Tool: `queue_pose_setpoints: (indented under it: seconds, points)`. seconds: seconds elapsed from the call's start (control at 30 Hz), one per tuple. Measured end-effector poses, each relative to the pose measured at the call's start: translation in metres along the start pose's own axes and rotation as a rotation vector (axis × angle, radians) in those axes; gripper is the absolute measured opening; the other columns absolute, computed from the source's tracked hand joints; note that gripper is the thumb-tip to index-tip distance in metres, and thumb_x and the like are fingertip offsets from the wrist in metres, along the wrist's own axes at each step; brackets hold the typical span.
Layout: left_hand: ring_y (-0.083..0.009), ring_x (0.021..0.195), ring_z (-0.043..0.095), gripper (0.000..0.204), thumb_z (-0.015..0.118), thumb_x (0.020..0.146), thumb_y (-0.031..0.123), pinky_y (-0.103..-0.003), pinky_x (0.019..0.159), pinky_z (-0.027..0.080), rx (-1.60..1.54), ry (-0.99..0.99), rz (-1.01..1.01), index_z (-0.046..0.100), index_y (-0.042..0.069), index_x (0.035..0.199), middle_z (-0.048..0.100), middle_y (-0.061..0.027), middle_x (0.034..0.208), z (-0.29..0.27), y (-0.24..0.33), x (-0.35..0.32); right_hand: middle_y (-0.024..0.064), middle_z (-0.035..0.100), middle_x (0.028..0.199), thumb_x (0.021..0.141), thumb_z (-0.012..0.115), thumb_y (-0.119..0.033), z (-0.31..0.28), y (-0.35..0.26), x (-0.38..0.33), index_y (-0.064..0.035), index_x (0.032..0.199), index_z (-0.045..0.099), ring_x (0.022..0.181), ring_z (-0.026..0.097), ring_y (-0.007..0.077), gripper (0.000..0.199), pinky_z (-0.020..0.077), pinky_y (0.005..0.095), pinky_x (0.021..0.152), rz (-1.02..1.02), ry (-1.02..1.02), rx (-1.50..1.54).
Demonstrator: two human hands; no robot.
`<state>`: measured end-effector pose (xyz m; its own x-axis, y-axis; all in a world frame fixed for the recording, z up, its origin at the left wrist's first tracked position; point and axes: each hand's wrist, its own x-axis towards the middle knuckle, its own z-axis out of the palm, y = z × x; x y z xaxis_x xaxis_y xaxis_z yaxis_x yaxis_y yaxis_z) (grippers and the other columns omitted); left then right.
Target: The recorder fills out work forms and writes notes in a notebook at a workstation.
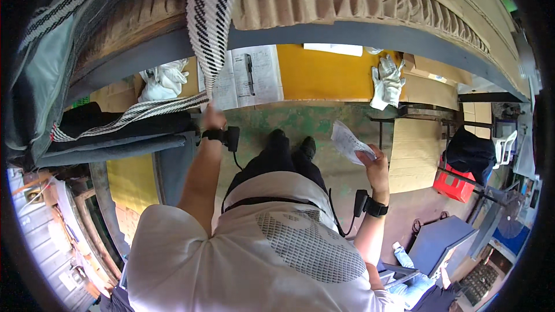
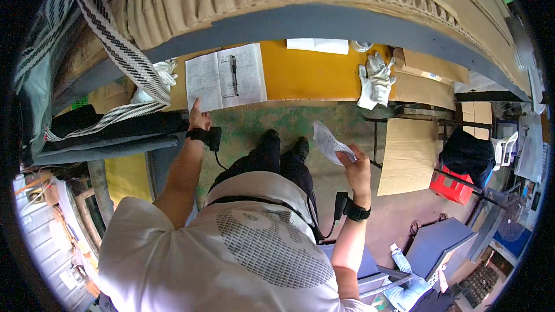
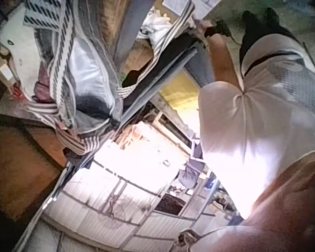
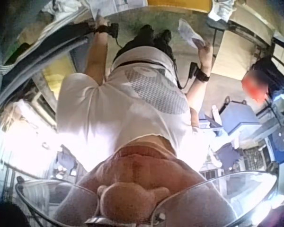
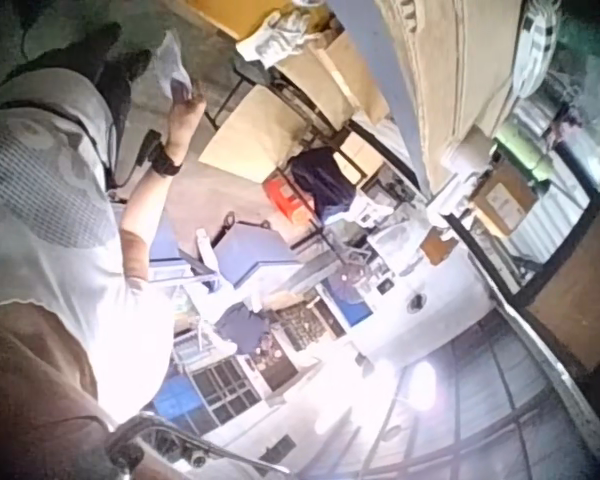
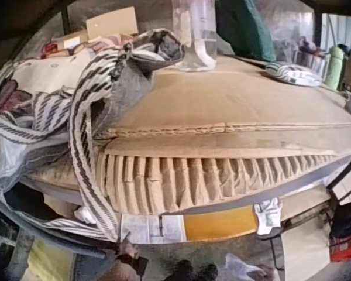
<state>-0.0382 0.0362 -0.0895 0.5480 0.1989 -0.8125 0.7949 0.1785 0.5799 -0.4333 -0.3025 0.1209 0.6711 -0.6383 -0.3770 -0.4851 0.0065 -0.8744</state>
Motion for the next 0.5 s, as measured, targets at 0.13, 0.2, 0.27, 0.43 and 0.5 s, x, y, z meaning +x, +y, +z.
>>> queue_pose_setpoints:
  seconds: [0.13,0.2,0.27,0.43,0.5]
  points:
    - [-0.0122,0.050,0.037,0.013,0.071,0.086,0.023,-0.028,0.045,0.029,-0.444,-0.166,-0.065,0.061,0.017,0.082,0.050,0.0067,0.067,0.008,-0.003,0.006,0.0013,0.067,0.085,0.087,0.070,-0.006,-0.001,0.000,-0.002,0.0023,0.099,0.067,0.080,0.056,0.0075,0.015,0.0460,0.0244,0.075,-0.007,0.022,0.042]
    - [-0.0114,0.050,0.037,0.013,0.074,0.083,0.018,-0.027,0.045,0.030,-0.498,-0.179,-0.054,0.061,0.017,0.082,0.050,0.0066,0.065,0.007,-0.002,0.006,0.0013,0.066,0.083,0.087,0.069,-0.006,-0.003,0.000,-0.002,0.0024,0.099,0.066,0.079,0.055,0.0070,0.015,0.0458,0.0242,0.074,-0.011,0.032,0.051]
    - [-0.0093,0.050,0.038,0.020,0.082,0.077,0.013,-0.025,0.046,0.034,-0.477,-0.240,0.041,0.063,0.018,0.083,0.049,0.0055,0.064,0.001,-0.006,0.001,0.0015,0.066,0.083,0.087,0.070,-0.007,-0.004,-0.001,-0.001,0.0023,0.099,0.067,0.079,0.055,0.0070,0.015,0.0459,0.0240,0.074,-0.002,0.029,0.062]
    - [-0.0145,0.056,0.044,0.023,0.075,0.079,0.003,-0.030,0.049,0.036,-0.429,0.098,0.191,0.067,0.004,0.101,0.061,-0.0028,0.078,0.033,0.001,-0.053,0.0020,0.068,0.087,0.087,0.070,-0.008,-0.010,0.002,-0.003,0.0009,0.101,0.067,0.080,0.057,0.0087,0.016,0.0466,0.0251,0.076,-0.001,0.018,-0.017]
    - [-0.0156,0.063,0.051,0.028,0.074,0.080,0.000,-0.030,0.055,0.041,-0.436,0.073,0.395,0.066,0.002,0.106,0.063,-0.0044,0.083,0.035,0.003,-0.057,0.0022,0.069,0.088,0.087,0.070,-0.008,-0.009,0.002,-0.002,0.0003,0.102,0.068,0.081,0.058,0.0093,0.017,0.0469,0.0256,0.077,-0.004,0.007,-0.007]
